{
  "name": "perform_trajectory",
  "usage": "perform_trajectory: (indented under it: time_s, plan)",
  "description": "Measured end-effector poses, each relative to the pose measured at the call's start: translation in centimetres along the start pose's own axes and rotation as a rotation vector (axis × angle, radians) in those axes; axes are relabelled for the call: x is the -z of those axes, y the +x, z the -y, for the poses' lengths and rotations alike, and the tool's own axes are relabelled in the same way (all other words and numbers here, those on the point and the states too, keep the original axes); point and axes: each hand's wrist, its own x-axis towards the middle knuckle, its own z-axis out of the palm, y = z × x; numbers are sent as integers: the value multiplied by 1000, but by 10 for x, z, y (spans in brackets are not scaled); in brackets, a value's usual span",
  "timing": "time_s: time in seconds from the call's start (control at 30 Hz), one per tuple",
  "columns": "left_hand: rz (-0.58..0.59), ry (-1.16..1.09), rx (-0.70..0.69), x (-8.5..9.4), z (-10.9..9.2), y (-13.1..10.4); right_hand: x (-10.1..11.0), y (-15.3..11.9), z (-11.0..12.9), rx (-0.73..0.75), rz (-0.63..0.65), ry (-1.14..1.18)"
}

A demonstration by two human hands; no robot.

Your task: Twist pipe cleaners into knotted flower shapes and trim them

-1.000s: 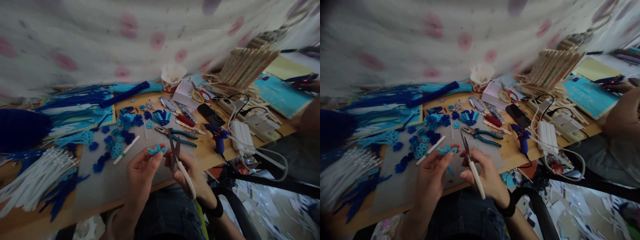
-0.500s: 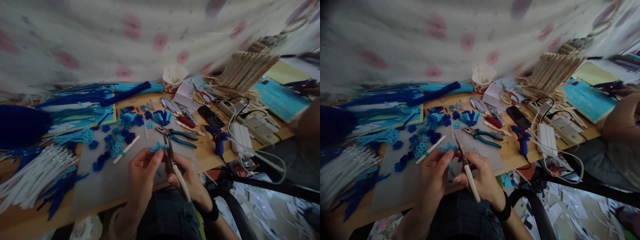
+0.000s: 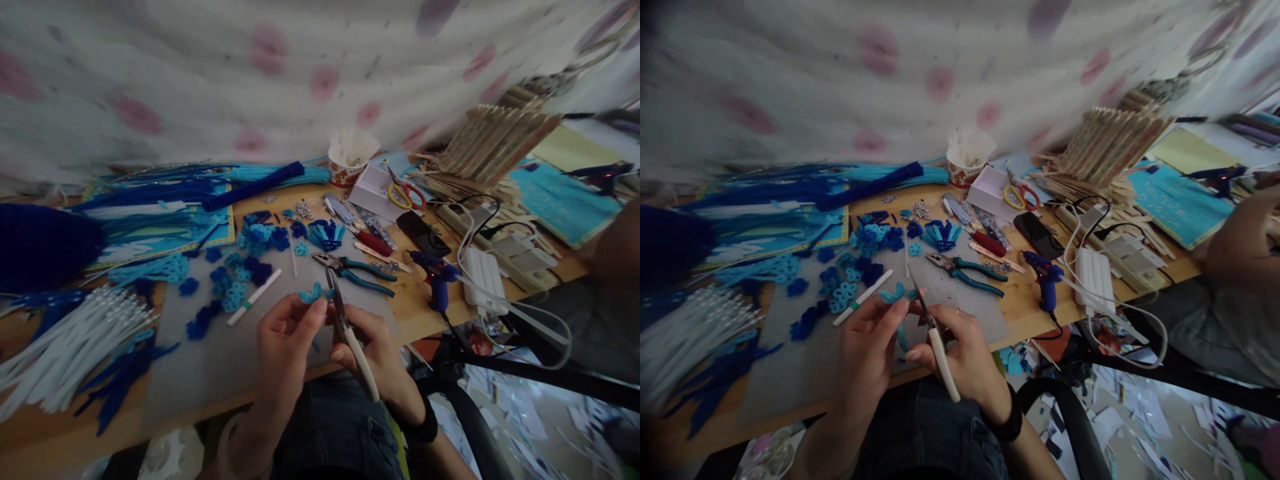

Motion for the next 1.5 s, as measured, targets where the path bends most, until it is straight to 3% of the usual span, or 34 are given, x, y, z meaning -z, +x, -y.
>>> perform_trajectory:
  time_s: [0.47,0.97,1.1,1.3,1.5]
  plan:
    - [-16,-5,-7,0,1,-1,-1,0,5,-40,39,97]
    - [-14,-45,8,-2,-1,0,-1,-1,-5,-2,-35,-53]
    - [12,-119,65,0,-3,2,0,-6,-11,-62,-61,61]
    - [-60,-139,71,0,-2,4,-2,-13,-15,-85,-19,236]
    - [-82,-101,74,1,0,5,-8,-11,-20,-92,-65,312]
